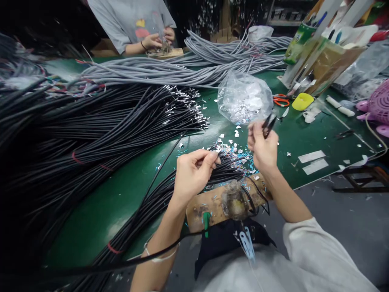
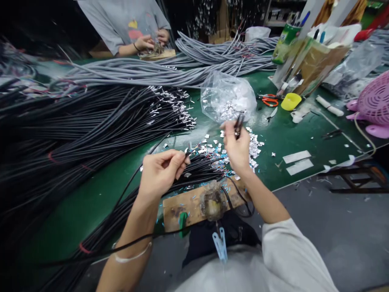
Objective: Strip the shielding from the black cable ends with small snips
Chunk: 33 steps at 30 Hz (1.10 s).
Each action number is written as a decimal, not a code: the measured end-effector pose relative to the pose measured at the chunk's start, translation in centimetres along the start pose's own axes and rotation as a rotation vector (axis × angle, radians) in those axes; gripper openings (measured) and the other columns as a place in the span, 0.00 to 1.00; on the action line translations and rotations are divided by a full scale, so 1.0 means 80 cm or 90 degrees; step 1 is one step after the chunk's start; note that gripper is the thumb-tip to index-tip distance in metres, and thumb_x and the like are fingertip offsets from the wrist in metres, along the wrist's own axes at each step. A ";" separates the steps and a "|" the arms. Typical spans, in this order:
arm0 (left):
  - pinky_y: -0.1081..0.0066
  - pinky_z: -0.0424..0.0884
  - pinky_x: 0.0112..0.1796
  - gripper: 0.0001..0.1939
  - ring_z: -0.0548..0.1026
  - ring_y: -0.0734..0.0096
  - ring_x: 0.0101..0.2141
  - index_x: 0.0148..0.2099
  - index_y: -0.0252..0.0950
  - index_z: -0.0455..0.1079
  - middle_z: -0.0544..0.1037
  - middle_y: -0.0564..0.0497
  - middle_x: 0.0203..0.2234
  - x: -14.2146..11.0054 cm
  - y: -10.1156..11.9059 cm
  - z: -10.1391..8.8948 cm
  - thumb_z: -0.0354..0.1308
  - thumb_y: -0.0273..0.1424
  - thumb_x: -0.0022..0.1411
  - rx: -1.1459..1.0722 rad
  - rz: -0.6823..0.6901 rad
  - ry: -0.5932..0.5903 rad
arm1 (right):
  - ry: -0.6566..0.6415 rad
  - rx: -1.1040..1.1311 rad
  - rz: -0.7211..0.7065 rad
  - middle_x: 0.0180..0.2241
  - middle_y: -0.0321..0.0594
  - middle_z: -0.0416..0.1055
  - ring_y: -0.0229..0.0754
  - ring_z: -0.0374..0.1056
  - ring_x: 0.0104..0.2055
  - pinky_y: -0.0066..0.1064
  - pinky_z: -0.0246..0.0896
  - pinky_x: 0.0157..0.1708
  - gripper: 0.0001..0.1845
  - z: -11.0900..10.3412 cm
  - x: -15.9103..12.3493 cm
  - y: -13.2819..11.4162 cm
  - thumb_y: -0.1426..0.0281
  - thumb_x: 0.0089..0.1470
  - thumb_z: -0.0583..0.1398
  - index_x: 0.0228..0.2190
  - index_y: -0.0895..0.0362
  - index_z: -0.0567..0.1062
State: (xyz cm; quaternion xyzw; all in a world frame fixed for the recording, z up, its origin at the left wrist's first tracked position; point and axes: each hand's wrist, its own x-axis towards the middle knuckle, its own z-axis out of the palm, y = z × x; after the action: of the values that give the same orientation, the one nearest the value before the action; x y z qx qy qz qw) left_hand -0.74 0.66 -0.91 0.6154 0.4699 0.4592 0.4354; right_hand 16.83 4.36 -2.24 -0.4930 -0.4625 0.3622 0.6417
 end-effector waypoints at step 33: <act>0.77 0.61 0.22 0.06 0.65 0.81 0.20 0.28 0.35 0.74 0.72 0.55 0.19 -0.001 0.001 0.003 0.61 0.31 0.56 0.189 0.185 0.109 | -0.228 -0.152 -0.215 0.28 0.37 0.70 0.37 0.65 0.32 0.32 0.59 0.32 0.06 0.000 -0.024 -0.020 0.67 0.54 0.60 0.31 0.54 0.77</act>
State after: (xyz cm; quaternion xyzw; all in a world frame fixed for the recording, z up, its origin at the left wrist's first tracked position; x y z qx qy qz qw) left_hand -0.48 0.56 -0.92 0.6930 0.4736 0.4936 0.2279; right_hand 16.27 2.16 -1.16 -0.4094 -0.6837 0.2744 0.5382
